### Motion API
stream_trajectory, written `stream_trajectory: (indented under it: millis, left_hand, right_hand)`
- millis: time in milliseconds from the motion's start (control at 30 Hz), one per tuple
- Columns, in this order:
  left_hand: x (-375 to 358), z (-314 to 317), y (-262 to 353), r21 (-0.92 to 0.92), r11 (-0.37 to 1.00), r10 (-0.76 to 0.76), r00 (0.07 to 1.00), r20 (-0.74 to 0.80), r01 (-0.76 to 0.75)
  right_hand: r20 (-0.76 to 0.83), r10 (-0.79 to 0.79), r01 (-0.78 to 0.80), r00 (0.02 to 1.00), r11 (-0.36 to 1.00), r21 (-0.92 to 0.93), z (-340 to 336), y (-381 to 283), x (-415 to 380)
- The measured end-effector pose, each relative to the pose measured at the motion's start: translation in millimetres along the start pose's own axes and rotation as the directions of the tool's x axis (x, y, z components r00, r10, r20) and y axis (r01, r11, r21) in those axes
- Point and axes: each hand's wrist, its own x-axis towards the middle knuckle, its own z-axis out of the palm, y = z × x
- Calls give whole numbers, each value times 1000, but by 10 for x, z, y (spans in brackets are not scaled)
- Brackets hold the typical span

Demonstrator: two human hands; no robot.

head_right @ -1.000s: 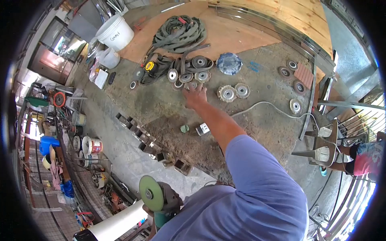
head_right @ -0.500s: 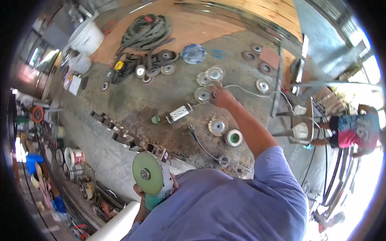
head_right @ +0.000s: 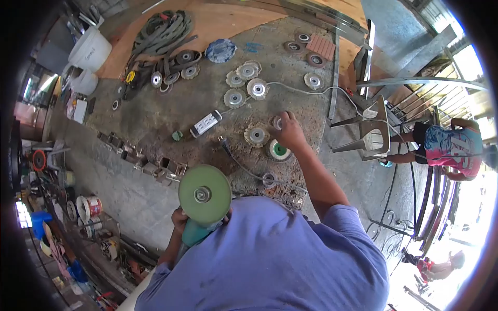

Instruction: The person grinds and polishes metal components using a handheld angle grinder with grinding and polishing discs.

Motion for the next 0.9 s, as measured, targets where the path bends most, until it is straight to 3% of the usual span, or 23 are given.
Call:
stream_trajectory:
  millis: [100, 200, 300, 400, 467, 600, 667, 767, 900]
  left_hand:
    - [-10, 43, 77, 48, 999, 11, 1000, 8, -11]
    - [24, 105, 129, 65, 998, 28, 1000, 5, -28]
    - [6, 190, 101, 77, 995, 59, 998, -20, -57]
    - [44, 172, 115, 113, 993, 40, 999, -24, -37]
    - [188, 140, 141, 163, 986, 20, 1000, -17, -17]
    - [560, 222, 131, 214, 977, 3, 1000, -28, 3]
    - [734, 326, 112, 229, 973, -7, 1000, -22, 12]
    - [902, 491, 85, 274, 962, -19, 1000, 11, 15]
    - [1094, 719, 18, 337, 941, -62, 995, 80, 32]
  right_hand:
    - [96, 60, -77, 994, 980, 185, -389, -669, -180]
    - [60, -168, 142, 984, 943, 300, -760, -1247, -415]
    - [0, -443, 432, 897, 874, 223, -1024, -1628, -572]
    - [86, -573, 540, 815, 805, 245, -1227, -1957, -747]
    - [376, -475, 424, 796, 880, 213, -1356, -2230, -904]
    - [186, -759, 705, 624, 650, 283, -982, -2289, -1040]
    - [253, -743, 753, 620, 654, 76, -829, -2370, -1104]
    - [237, -711, 744, 662, 662, -91, -445, -2287, -1138]
    - [101, -679, 686, 727, 724, -73, -251, -2043, -1177]
